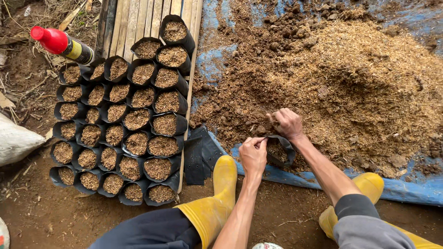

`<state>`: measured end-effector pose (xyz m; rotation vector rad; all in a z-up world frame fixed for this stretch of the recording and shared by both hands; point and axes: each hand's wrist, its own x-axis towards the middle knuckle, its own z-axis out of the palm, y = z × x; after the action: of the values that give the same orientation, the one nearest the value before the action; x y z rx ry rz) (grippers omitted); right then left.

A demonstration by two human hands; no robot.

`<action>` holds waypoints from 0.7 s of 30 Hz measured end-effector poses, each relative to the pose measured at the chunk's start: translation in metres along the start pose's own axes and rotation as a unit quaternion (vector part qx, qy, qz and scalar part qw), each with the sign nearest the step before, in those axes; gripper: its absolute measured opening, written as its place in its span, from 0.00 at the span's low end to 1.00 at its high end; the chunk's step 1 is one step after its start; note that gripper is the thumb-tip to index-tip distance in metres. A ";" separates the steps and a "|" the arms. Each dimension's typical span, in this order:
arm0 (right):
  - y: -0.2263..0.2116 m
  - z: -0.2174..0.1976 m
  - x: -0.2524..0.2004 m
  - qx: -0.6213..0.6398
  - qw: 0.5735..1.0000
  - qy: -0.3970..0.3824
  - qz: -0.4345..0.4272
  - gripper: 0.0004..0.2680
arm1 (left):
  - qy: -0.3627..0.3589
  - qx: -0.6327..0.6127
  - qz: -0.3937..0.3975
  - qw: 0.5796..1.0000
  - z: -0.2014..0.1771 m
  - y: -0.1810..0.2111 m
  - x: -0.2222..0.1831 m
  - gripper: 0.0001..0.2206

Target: The person fills small black nursery bags with a mixture of soil and husks by hand, placing the filled bags onto a wooden tray.

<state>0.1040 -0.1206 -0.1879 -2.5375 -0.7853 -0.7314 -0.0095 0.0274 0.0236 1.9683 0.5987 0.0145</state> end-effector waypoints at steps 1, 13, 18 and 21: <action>-0.003 -0.008 0.006 -0.001 1.000 0.000 -0.002 0.08 | 0.001 -0.003 0.000 1.000 0.000 0.001 0.000 0.04; -0.076 -0.168 0.111 0.459 0.704 0.076 0.536 0.15 | -0.019 -0.008 0.020 1.000 0.028 -0.013 0.014 0.04; -0.101 -0.192 0.116 0.506 0.665 0.093 0.541 0.14 | -0.052 0.033 -0.009 0.998 0.033 -0.004 0.024 0.07; -0.105 -0.183 0.104 0.524 0.652 0.137 0.531 0.14 | -0.060 0.015 -0.031 0.998 0.036 0.006 0.018 0.06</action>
<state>0.0480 -0.0879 0.0381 -1.3013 0.4055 -0.0967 0.0178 0.0024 0.0073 1.9626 0.5846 -0.1508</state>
